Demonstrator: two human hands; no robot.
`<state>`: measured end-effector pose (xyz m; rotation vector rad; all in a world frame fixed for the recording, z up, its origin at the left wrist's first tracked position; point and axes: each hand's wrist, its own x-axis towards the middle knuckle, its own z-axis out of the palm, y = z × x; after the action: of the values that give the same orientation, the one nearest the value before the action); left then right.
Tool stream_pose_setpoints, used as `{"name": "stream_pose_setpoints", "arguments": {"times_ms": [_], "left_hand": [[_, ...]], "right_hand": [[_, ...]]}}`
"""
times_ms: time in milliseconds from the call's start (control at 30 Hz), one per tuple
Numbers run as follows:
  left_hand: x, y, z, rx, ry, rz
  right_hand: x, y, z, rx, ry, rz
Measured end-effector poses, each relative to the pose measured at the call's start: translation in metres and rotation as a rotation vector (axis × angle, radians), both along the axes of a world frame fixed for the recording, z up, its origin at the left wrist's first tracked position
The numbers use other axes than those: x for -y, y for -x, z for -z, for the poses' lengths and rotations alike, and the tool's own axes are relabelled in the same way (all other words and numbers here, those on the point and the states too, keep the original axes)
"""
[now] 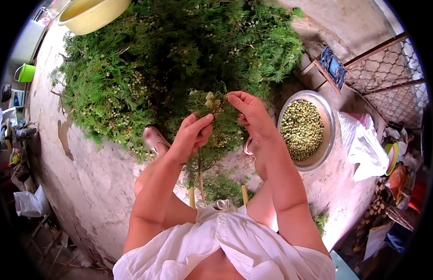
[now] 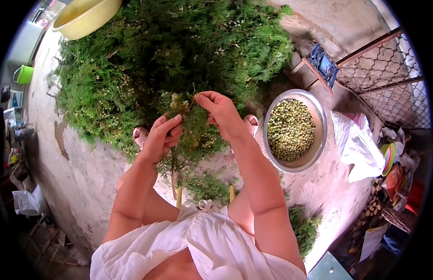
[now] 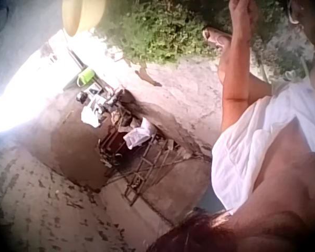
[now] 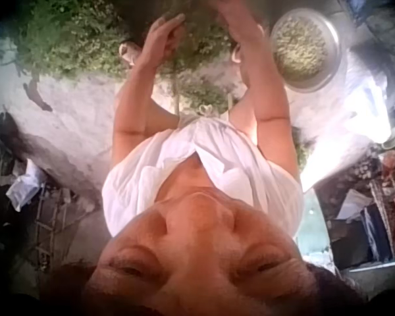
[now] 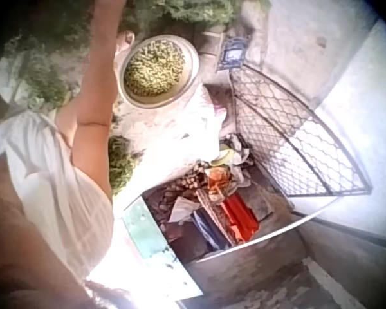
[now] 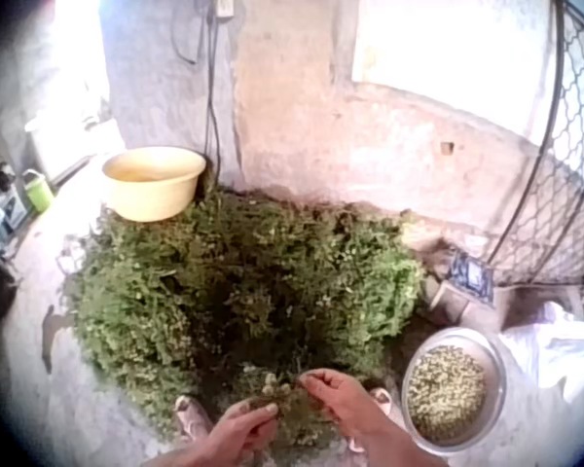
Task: The person picks small green fruits from green leafy branches by hand and places them into a large metal bowl.
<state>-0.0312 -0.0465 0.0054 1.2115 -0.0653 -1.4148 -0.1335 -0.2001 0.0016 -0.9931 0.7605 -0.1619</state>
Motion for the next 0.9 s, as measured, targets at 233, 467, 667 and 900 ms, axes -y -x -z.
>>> {"name": "stream_pose_setpoints", "arguments": {"times_ms": [233, 467, 667, 900], "left_hand": [[-0.012, -0.007, -0.007, -0.057, -0.002, 0.085], [-0.015, -0.009, 0.006, -0.177, 0.107, 0.068], [-0.015, -0.012, 0.001, -0.144, 0.106, 0.042], [-0.012, -0.015, 0.006, -0.067, 0.017, 0.051]], "right_hand": [[0.036, 0.003, 0.005, 0.280, -0.376, 0.374], [0.005, -0.006, 0.011, 0.226, -0.276, -0.093], [-0.009, -0.005, 0.004, 0.253, -0.219, -0.405], [-0.009, -0.007, 0.009, 0.220, -0.083, -0.454]]}}
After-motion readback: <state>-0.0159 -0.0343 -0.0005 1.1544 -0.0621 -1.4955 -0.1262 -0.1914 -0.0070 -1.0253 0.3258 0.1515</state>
